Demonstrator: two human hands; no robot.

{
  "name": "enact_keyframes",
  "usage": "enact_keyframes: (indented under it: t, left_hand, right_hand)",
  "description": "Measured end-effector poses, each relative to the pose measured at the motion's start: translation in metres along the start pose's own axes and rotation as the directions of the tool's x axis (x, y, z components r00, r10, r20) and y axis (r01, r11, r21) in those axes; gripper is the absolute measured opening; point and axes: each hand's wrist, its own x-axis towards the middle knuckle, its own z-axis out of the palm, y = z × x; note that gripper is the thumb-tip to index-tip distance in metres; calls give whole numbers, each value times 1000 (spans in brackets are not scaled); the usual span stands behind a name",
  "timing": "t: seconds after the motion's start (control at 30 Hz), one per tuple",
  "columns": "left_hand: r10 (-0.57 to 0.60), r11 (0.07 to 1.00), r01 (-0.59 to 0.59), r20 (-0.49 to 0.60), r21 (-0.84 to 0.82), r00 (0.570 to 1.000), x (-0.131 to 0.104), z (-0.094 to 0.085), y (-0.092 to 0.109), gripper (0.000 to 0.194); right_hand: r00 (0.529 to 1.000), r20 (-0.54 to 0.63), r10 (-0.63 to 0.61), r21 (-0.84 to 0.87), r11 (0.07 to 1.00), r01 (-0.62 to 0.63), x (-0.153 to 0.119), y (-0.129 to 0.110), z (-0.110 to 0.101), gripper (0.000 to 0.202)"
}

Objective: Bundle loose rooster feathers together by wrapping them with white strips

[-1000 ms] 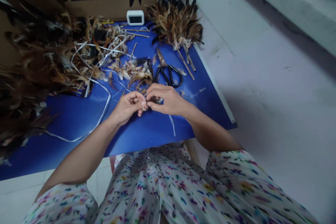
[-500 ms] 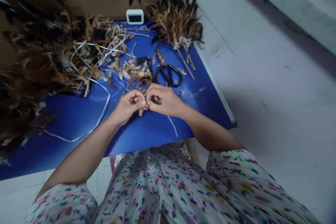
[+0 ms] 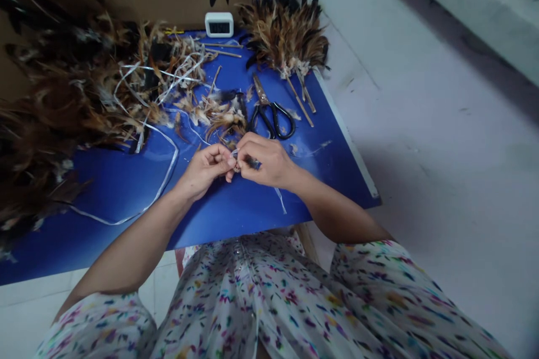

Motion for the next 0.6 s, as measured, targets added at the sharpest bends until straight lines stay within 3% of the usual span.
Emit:
enact_keyframes:
  t: [0.2, 0.43, 0.53, 0.6]
  left_hand:
    - [-40, 999, 41, -64, 24, 997, 1, 0, 1, 34]
    - [-63, 997, 68, -130, 35, 990, 2, 1, 0, 32]
    - [-56, 997, 64, -147, 47, 988, 3, 0, 0, 31]
    - [-30, 997, 41, -158, 67, 987, 3, -1, 1, 31]
  right_hand:
    - [980, 82, -180, -287, 938, 196, -1, 1, -2, 14]
    - [949, 222, -225, -361, 885, 294, -1, -4, -4, 18]
    - [955, 207, -214, -342, 899, 275, -1, -4, -3, 17]
    - [977, 146, -159, -240, 952, 190, 0, -2, -2, 15]
